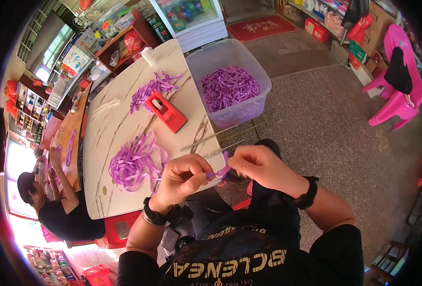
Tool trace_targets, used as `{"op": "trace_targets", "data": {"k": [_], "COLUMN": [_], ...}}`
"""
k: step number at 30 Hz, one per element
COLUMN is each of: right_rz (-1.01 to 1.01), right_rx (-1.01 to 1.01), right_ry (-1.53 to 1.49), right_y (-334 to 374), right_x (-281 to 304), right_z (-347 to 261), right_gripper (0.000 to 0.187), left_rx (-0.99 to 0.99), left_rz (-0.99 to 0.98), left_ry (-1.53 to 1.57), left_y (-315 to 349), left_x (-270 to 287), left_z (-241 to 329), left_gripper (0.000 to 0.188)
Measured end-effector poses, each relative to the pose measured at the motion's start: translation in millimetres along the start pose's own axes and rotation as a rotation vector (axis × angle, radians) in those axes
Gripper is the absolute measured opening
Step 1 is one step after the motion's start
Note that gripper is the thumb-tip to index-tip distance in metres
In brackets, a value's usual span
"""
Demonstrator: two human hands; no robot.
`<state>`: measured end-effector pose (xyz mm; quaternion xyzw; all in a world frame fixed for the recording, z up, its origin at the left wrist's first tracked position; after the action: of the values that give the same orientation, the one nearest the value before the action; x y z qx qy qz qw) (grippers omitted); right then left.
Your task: Manufacturing decorative bows from purple ribbon using a wooden jig.
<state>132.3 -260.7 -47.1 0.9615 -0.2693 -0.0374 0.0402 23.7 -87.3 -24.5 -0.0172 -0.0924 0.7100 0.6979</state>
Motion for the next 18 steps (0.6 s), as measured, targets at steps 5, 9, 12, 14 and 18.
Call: {"op": "trace_targets", "data": {"k": [5,9,12,14,18], "right_rz": [0.176,0.079,0.091,0.14,0.205], "right_rx": [0.517,0.576,0.636,0.68,0.755], "right_ry": [0.322,0.503,0.632,0.672,0.789], "right_y": [0,0,3,4,6], "right_x": [-8,-12,-14,-18,-21], "right_z": [-16,-28,-30,-30,-32], "right_gripper": [0.014,0.009,0.008,0.006,0.005], "left_rx": [0.096,0.189,0.212,0.203,0.017], "left_rz": [-0.017,0.023,0.051,0.058,0.039], "left_ry": [0.275,0.357,0.381,0.318,-0.085], "left_y": [0,2,3,3,6], "left_x": [-2,-1,-3,-5,-5], "left_z": [-6,-7,-4,-1,1], "left_gripper": [0.015,0.013,0.012,0.011,0.006]}}
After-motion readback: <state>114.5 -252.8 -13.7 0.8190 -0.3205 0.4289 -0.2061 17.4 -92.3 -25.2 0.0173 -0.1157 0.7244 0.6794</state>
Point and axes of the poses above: each hand's wrist, its own y-axis away from the middle knuckle, its own x-axis out of the back of the hand, z = x × y, the point moved 1 cm from there along -y, towards the middle knuckle, and after that the axes turned 4 degrees about z, right-handed, at the moved point
